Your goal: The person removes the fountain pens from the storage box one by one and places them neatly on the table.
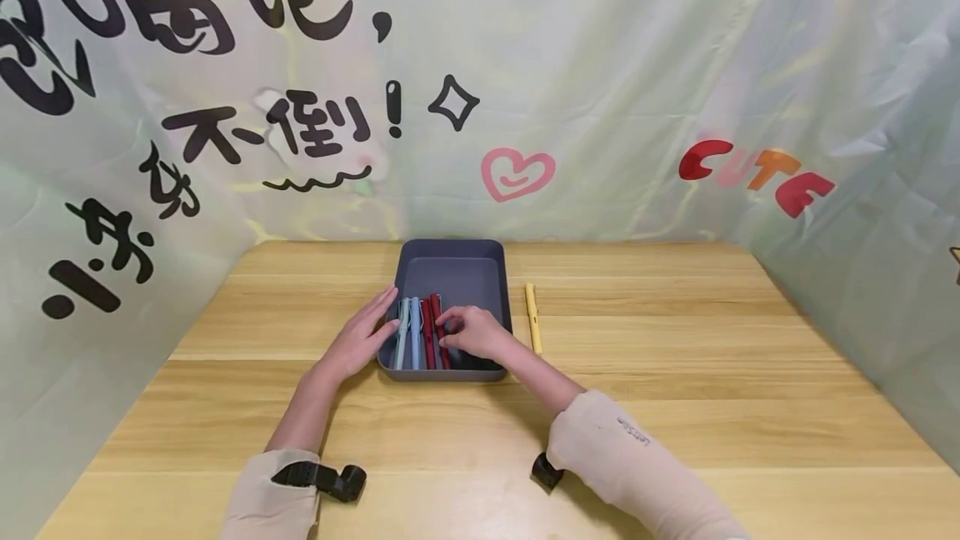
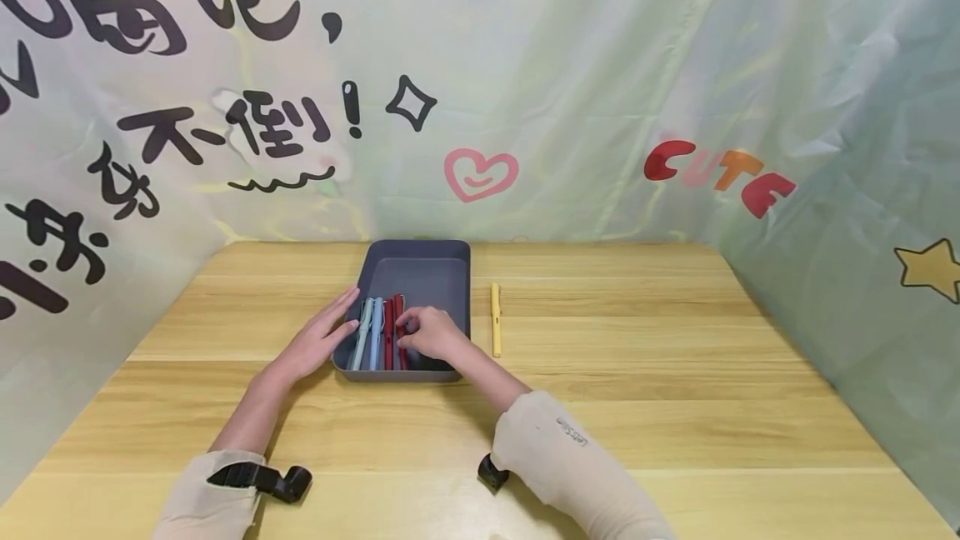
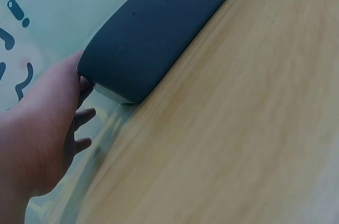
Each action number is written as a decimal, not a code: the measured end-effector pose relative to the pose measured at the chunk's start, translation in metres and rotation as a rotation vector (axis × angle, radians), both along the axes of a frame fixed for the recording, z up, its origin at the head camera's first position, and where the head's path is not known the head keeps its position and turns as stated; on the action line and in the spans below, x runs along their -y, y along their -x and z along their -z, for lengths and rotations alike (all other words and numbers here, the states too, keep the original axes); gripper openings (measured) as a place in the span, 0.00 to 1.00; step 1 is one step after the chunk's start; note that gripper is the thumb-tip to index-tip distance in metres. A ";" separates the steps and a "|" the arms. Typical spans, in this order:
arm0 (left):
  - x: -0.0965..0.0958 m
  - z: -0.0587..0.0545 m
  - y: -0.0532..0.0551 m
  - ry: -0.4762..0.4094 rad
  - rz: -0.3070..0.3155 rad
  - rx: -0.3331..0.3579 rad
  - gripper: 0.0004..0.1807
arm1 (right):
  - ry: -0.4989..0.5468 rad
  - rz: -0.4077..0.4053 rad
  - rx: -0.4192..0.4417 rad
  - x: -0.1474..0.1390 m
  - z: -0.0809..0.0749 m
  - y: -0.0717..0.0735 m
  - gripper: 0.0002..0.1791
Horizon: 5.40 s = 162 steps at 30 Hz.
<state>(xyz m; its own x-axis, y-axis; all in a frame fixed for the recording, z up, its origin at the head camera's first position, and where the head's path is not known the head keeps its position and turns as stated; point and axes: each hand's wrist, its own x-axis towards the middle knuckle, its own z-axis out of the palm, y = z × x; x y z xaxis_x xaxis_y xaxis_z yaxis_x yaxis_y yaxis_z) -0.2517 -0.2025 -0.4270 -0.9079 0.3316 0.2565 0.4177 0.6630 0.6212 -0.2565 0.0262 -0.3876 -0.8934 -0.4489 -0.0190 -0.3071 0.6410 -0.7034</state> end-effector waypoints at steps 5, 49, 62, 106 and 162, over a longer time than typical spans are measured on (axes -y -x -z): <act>0.000 -0.001 0.000 0.003 -0.004 0.001 0.31 | -0.010 -0.005 0.005 0.002 0.002 0.000 0.11; 0.000 0.002 0.002 -0.006 0.007 -0.006 0.31 | 0.128 0.104 0.172 -0.006 0.002 -0.001 0.14; 0.001 0.002 0.002 -0.010 0.003 0.003 0.31 | 0.299 0.102 0.231 -0.012 -0.007 -0.004 0.17; -0.001 0.000 0.000 -0.033 0.001 0.023 0.31 | 0.462 0.176 0.205 -0.117 -0.028 -0.009 0.21; -0.001 0.002 -0.002 -0.044 0.002 0.014 0.31 | 0.483 0.332 0.310 -0.150 0.015 0.002 0.22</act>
<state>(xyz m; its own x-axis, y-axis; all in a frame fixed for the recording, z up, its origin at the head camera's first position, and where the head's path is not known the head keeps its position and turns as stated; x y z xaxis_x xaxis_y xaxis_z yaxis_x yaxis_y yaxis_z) -0.2501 -0.2015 -0.4295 -0.9108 0.3226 0.2576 0.4100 0.6341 0.6556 -0.2582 0.1767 -0.4028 -0.9713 -0.1731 -0.1630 0.1153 0.2569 -0.9595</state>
